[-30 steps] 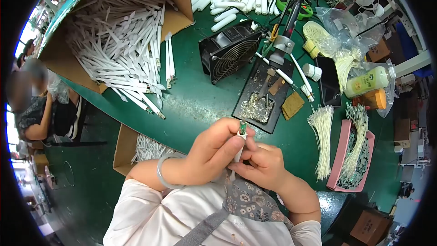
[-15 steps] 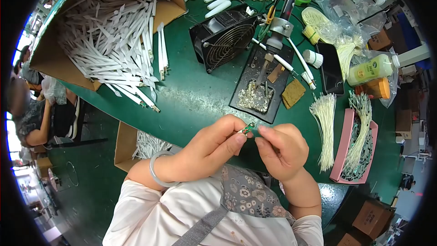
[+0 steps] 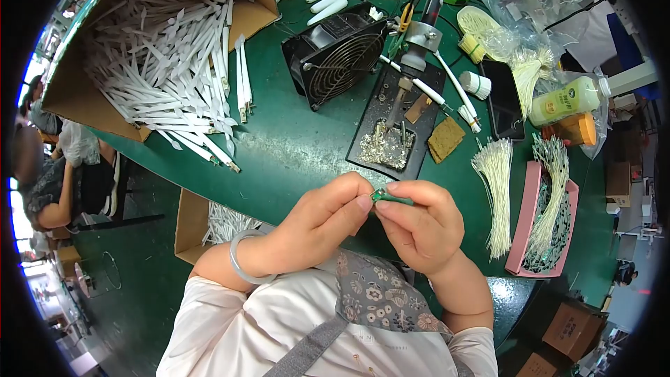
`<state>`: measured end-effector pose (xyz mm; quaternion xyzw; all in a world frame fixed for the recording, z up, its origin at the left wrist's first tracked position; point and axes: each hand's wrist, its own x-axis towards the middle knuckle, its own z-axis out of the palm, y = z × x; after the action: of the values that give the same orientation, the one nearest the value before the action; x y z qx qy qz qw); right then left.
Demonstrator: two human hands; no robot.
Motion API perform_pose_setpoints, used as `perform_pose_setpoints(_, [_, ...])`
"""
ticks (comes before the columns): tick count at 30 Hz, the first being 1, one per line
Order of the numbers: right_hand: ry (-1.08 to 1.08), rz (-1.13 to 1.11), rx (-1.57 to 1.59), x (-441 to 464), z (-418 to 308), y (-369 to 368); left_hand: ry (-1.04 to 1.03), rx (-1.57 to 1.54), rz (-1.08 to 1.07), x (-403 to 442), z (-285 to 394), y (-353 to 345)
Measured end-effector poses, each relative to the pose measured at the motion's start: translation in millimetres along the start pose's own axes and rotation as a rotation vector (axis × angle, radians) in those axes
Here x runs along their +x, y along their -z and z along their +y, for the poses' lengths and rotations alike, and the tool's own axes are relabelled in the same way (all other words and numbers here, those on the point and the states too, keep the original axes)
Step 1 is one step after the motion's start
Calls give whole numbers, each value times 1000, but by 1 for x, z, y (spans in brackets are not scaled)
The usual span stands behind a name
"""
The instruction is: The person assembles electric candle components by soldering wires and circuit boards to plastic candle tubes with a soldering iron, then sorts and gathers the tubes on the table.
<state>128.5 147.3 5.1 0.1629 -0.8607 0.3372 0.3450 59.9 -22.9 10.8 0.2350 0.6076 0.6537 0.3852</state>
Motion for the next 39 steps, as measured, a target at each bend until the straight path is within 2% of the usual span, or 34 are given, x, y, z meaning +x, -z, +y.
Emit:
perform_pose_setpoints(3, [5, 11, 39, 1, 4, -1, 11, -5, -12, 2, -2, -1])
perform_pose_setpoints(7, [-161, 56, 189, -1, 2, -4, -50, 1, -23, 4, -6, -6])
perform_pose_setpoints(9, [-260, 75, 274, -1, -1, -4, -17, -4, -8, 4, -5, -6])
perform_pose_setpoints(10, [-229, 63, 257, 0, -1, -5, -2, -7, -3, 3, -5, -7])
perform_pose_setpoints(13, [-172, 43, 169, 0, 3, -1, -236, 390, 86, 1, -1, -7])
perform_pose_setpoints(15, [-188, 81, 194, -3, 1, -1, -386, 803, 136, -1, 5, -1])
perform_pose_setpoints(17, [-163, 109, 285, -6, 4, 3, -463, 1068, 200, -3, 5, 5])
perform_pose_setpoints(18, [-172, 129, 320, -8, 5, 4, -427, 1198, 252, -1, 10, 4])
perform_pose_setpoints(22, [-129, 152, 370, -8, 4, 8, -455, 1421, 416, 2, -8, 36])
perform_pose_setpoints(26, [26, 150, 350, -12, 11, 0, -444, 1552, 463, 11, -25, 67])
perform_pose_setpoints(30, [61, 121, 389, -14, 8, -6, -570, 1534, 459, 1, -18, 57])
perform_pose_setpoints(31, [80, 111, 390, -12, 3, -6, -688, 1456, 403, 2, -11, 48])
perform_pose_setpoints(34, [120, 72, 405, -8, -18, -12, -542, 1196, 37, -17, 16, 22])
perform_pose_setpoints(35, [95, 44, 425, -8, -27, -12, -343, 1036, -47, -21, 24, 16])
perform_pose_setpoints(38, [71, 26, 465, -16, -34, -26, -465, 783, -14, -36, 6, 24])
perform_pose_setpoints(39, [52, -11, 485, -17, -39, -26, -592, 874, -93, -39, 6, 31])
